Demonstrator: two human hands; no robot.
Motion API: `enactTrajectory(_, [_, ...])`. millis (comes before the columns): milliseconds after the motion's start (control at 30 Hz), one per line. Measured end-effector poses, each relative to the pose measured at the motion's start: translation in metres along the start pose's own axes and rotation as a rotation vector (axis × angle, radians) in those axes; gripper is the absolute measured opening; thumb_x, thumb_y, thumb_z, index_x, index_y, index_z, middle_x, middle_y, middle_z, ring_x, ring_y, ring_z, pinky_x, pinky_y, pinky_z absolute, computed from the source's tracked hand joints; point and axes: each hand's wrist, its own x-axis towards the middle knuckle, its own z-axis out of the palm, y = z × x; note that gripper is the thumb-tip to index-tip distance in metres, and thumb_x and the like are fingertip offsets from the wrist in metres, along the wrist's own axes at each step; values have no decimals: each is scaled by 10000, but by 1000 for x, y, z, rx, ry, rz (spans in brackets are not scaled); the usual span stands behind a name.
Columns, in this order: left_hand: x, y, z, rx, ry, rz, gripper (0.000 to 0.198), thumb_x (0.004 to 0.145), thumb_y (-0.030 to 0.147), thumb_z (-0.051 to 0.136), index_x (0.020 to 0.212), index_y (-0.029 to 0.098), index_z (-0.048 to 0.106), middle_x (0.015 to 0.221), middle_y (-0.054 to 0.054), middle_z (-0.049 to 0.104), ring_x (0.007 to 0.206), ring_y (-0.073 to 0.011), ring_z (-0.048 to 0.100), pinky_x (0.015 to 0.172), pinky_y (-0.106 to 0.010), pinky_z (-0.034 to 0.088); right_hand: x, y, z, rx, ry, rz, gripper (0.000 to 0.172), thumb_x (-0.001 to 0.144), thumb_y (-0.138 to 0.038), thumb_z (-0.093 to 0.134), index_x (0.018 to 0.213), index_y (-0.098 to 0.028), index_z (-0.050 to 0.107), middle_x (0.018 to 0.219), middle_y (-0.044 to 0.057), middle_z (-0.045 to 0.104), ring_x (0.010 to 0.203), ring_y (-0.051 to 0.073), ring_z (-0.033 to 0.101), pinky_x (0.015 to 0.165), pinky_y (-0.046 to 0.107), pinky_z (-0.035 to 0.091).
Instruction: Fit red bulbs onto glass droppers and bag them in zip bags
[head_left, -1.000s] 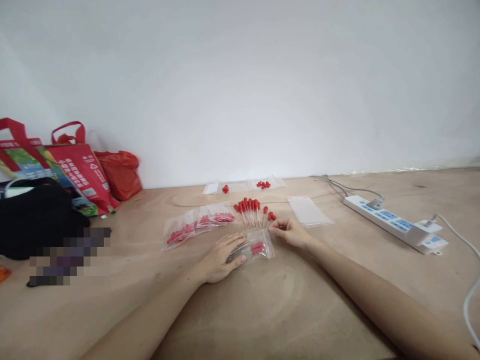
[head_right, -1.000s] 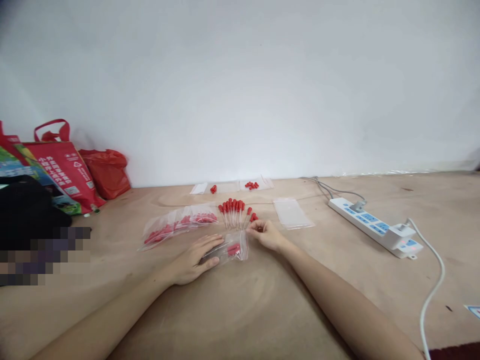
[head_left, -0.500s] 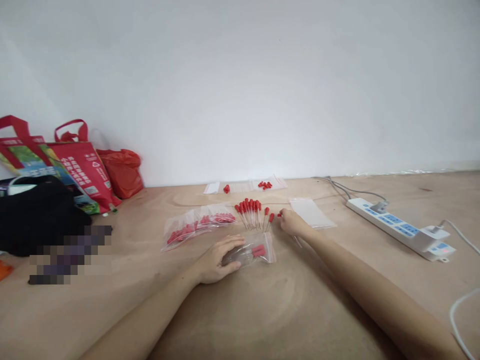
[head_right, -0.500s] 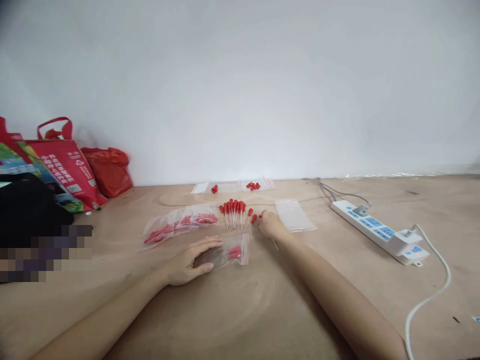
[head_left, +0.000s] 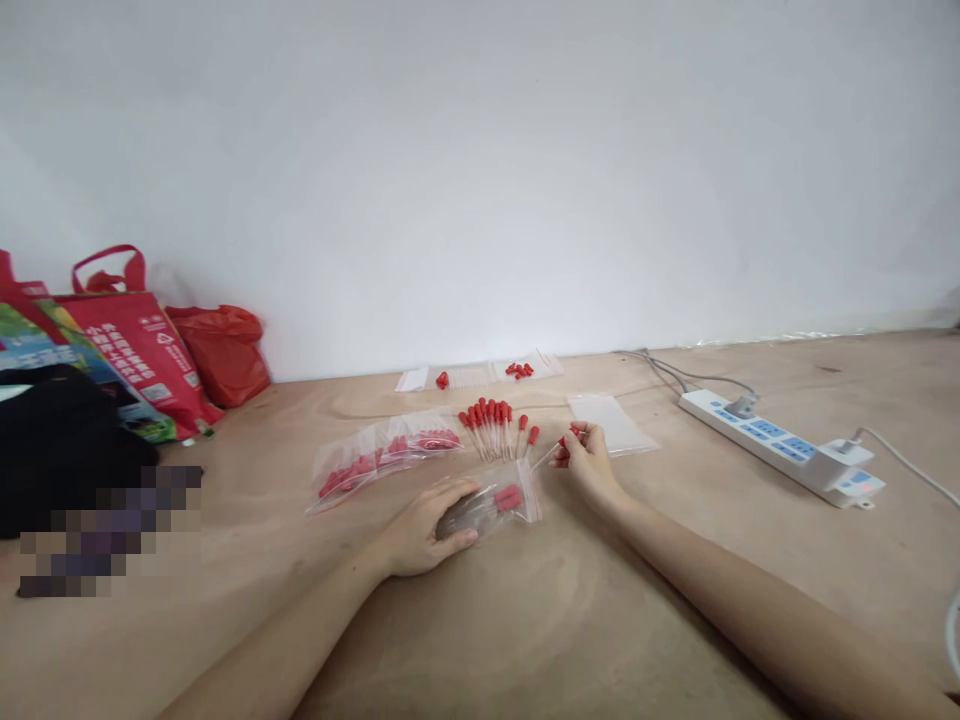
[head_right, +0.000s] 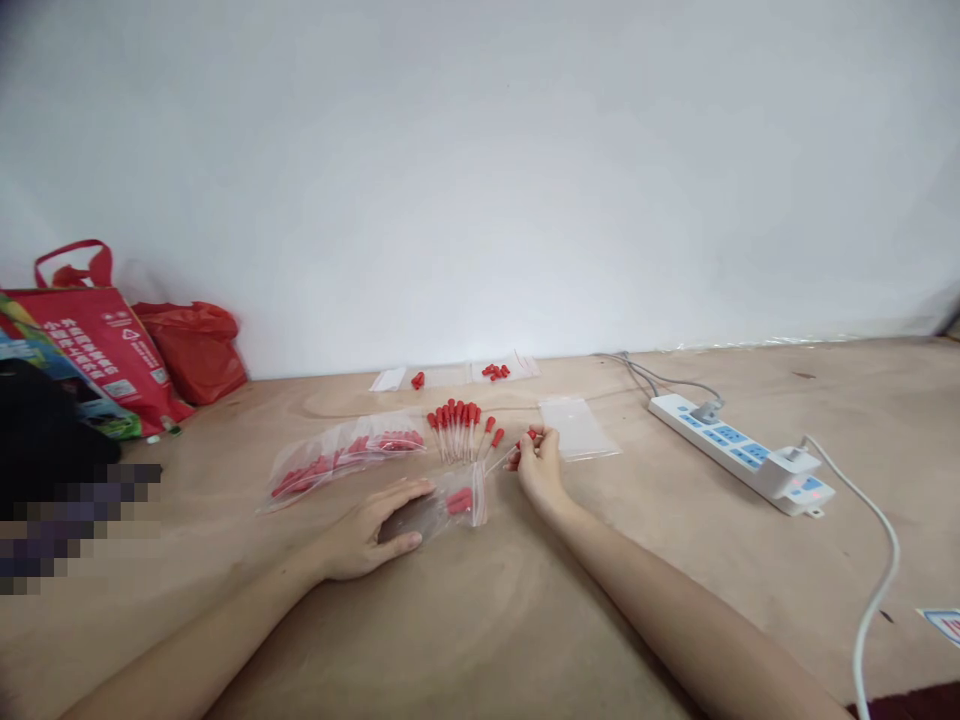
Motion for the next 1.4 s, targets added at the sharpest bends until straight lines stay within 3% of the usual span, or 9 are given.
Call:
enactTrajectory(100, [0, -3, 2, -5, 4, 36, 517, 775, 417, 487, 1247, 248, 361, 1293, -43, 420, 1200, -243, 346, 1003, -429, 269, -4, -3, 1, 14, 15, -46, 247, 706, -333, 478, 868, -242, 315, 683, -59, 433, 476, 89, 495, 453, 256, 466])
enactTrajectory(300, [1, -1, 1, 26, -30, 19, 527, 786, 432, 465, 1256, 223, 349, 1307, -54, 401, 1222, -244, 313, 1017, -434, 247, 0, -12, -14, -140, 81, -297, 248, 747, -385, 448, 907, -234, 333, 698, -54, 421, 507, 82, 480, 500, 245, 426])
enactTrajectory(567, [-1, 0, 2, 0, -18, -10, 522, 781, 419, 484, 1250, 230, 354, 1307, -51, 399, 1220, -245, 314, 1002, -435, 270, -16, -5, -3, -16, -27, -144, 270, 716, -396, 493, 865, -236, 335, 670, -58, 455, 500, 88, 493, 511, 256, 447])
enactTrajectory(833, [0, 3, 1, -15, 2, 30, 548, 792, 374, 480, 1283, 221, 291, 1325, -48, 369, 1205, -232, 336, 1007, -400, 275, -36, -4, 7, -113, -423, 129, 347, 617, -441, 599, 769, -210, 389, 589, -69, 522, 323, 46, 386, 317, 178, 298])
enactTrajectory(967, [1, 3, 1, -9, 9, 39, 531, 793, 368, 478, 1272, 214, 307, 1319, -58, 378, 1192, -227, 354, 998, -399, 286, -32, 2, 7, -186, -549, 79, 307, 611, -414, 621, 712, -178, 453, 627, -25, 561, 491, 81, 505, 442, 194, 376])
enactTrajectory(1167, [1, -1, 3, 3, -3, 10, 527, 790, 385, 480, 1267, 224, 321, 1314, -50, 385, 1205, -235, 335, 1000, -413, 279, -16, 5, 2, -425, -699, 10, 328, 715, -451, 480, 582, -152, 507, 478, -45, 456, 403, 59, 373, 416, 198, 287])
enactTrajectory(1233, [1, -1, 3, -1, 1, 9, 526, 785, 392, 486, 1261, 230, 332, 1311, -46, 390, 1205, -236, 336, 1002, -417, 277, -4, 1, -3, -551, -621, -79, 332, 738, -427, 445, 569, -153, 525, 498, -25, 495, 445, 83, 424, 445, 209, 307])
enactTrajectory(1333, [1, 0, 2, -8, -10, 7, 511, 785, 392, 486, 1250, 223, 356, 1303, -47, 403, 1209, -232, 331, 1002, -417, 276, 21, -2, -7, -791, -322, -236, 222, 714, -351, 490, 677, -150, 578, 656, 27, 601, 595, 127, 524, 543, 221, 367])
enactTrajectory(1400, [1, 0, 2, -16, -22, 15, 470, 804, 383, 461, 1236, 217, 382, 1296, -44, 415, 1217, -224, 322, 1007, -410, 271, 37, -1, -4, -943, -219, -246, 231, 692, -349, 522, 757, -140, 595, 755, 71, 629, 689, 151, 556, 601, 228, 383])
